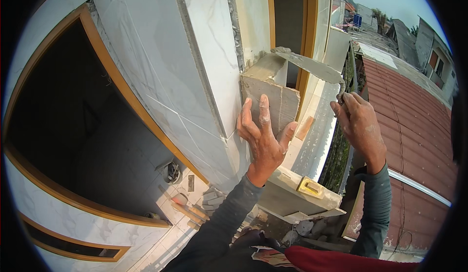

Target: The person applies mortar to a tile and presses it onto the corner of a wall before using a trowel to scrape away excess material.

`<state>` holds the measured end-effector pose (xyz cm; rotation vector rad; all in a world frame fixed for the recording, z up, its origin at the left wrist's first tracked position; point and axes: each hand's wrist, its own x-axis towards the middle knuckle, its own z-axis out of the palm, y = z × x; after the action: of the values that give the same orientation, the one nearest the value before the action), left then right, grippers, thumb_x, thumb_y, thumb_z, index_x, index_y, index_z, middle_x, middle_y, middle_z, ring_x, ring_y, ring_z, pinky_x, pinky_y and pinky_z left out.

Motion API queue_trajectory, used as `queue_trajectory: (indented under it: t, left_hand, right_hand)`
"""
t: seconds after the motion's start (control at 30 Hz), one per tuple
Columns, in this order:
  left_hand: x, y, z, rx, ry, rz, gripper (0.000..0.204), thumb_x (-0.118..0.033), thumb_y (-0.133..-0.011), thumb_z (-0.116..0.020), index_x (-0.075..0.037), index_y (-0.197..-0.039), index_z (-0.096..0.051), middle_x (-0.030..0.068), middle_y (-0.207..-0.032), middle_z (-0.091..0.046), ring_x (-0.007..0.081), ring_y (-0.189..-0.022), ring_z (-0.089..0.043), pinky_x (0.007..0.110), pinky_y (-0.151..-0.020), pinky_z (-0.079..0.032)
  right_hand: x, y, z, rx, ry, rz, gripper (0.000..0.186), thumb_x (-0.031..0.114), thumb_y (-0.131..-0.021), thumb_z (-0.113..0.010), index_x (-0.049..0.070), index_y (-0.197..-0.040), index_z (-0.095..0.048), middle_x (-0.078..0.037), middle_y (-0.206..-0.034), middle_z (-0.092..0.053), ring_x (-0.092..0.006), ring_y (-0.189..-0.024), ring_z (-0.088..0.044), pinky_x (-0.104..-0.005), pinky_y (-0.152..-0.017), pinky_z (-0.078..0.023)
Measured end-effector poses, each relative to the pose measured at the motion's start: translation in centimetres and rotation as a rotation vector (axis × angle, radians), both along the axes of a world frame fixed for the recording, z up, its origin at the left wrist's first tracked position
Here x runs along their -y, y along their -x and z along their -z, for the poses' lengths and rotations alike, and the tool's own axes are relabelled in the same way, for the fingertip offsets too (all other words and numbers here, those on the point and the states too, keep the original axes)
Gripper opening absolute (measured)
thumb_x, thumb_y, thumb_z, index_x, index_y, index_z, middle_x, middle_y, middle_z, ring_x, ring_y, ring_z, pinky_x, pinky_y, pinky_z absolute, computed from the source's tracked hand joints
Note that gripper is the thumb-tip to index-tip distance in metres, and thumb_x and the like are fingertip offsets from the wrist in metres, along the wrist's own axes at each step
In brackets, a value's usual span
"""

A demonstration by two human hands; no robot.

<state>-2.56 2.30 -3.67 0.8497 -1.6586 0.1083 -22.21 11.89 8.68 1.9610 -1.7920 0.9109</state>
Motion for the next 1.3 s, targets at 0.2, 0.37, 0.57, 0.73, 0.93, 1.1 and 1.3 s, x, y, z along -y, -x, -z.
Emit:
queue_trajectory:
  t: [0.2, 0.37, 0.57, 0.73, 0.93, 1.1, 1.3]
  left_hand:
    - [0.0, 0.0, 0.0, 0.000, 0.009, -0.002, 0.088, -0.057, -0.097, -0.063, -0.003, -0.160, -0.032, 0.0293, -0.151, -0.023, 0.0457, -0.136, -0.023, 0.063, -0.112, -0.018]
    - [0.2, 0.0, 0.2, 0.004, 0.006, -0.008, 0.088, -0.057, -0.097, -0.063, -0.003, -0.159, -0.033, 0.0291, -0.151, -0.023, 0.0456, -0.137, -0.023, 0.063, -0.112, -0.018]
    - [-0.4, 0.0, -0.3, -0.007, 0.007, 0.017, 0.085, -0.050, -0.096, -0.068, -0.003, -0.158, -0.034, 0.0296, -0.155, -0.022, 0.0485, -0.139, -0.025, 0.064, -0.113, -0.022]
    - [-0.7, -0.5, -0.8, -0.011, 0.047, 0.063, 0.088, -0.044, -0.095, -0.072, -0.002, -0.159, -0.030, 0.0329, -0.154, -0.025, 0.0517, -0.141, -0.024, 0.066, -0.115, -0.023]
    - [-0.7, -1.2, -1.7, -0.038, -0.048, 0.210, 0.089, -0.036, -0.093, -0.076, 0.002, -0.158, -0.029, 0.0320, -0.163, -0.017, 0.0503, -0.152, -0.018, 0.060, -0.121, -0.023]
    - [-0.7, -1.2, -1.8, -0.053, -0.062, 0.260, 0.089, -0.033, -0.094, -0.076, 0.003, -0.159, -0.027, 0.0315, -0.166, -0.015, 0.0498, -0.152, -0.024, 0.054, -0.121, -0.030]
    - [-0.7, -1.3, -2.0, -0.014, -0.074, 0.235, 0.090, -0.035, -0.094, -0.076, 0.004, -0.159, -0.027, 0.0339, -0.165, -0.014, 0.0516, -0.150, -0.025, 0.054, -0.121, -0.029]
  right_hand:
    - [1.2, -0.4, 0.0, -0.141, -0.040, 0.043, 0.027, 0.021, -0.098, -0.067, -0.005, -0.093, -0.060, -0.022, -0.083, -0.062, -0.0427, -0.075, -0.065, -0.0503, -0.068, -0.051]
    - [-0.5, -1.5, -0.2, -0.143, -0.082, -0.023, 0.023, 0.017, -0.096, -0.068, -0.005, -0.096, -0.061, -0.021, -0.083, -0.061, -0.0420, -0.073, -0.064, -0.0494, -0.065, -0.051]
    - [-3.3, -3.4, -0.8, -0.125, -0.092, -0.154, 0.022, 0.013, -0.094, -0.071, -0.004, -0.099, -0.060, -0.018, -0.080, -0.057, -0.0391, -0.067, -0.063, -0.0473, -0.059, -0.050]
    - [-4.9, -3.5, -0.9, -0.047, -0.028, -0.190, 0.022, 0.013, -0.094, -0.072, -0.004, -0.096, -0.057, -0.017, -0.078, -0.053, -0.0377, -0.062, -0.057, -0.0464, -0.057, -0.046]
    - [-3.8, -1.0, 0.8, 0.099, 0.032, -0.105, 0.024, 0.014, -0.094, -0.073, -0.004, -0.095, -0.056, -0.017, -0.075, -0.052, -0.0375, -0.062, -0.056, -0.0461, -0.057, -0.044]
    - [-1.5, -0.5, -0.1, -0.047, 0.065, -0.156, 0.022, 0.014, -0.093, -0.073, -0.003, -0.098, -0.060, -0.018, -0.081, -0.059, -0.0399, -0.067, -0.063, -0.0462, -0.060, -0.049]
    - [0.5, 0.3, -0.8, -0.157, -0.010, -0.210, 0.021, 0.014, -0.092, -0.073, -0.003, -0.095, -0.062, -0.018, -0.081, -0.060, -0.0402, -0.067, -0.063, -0.0472, -0.060, -0.049]
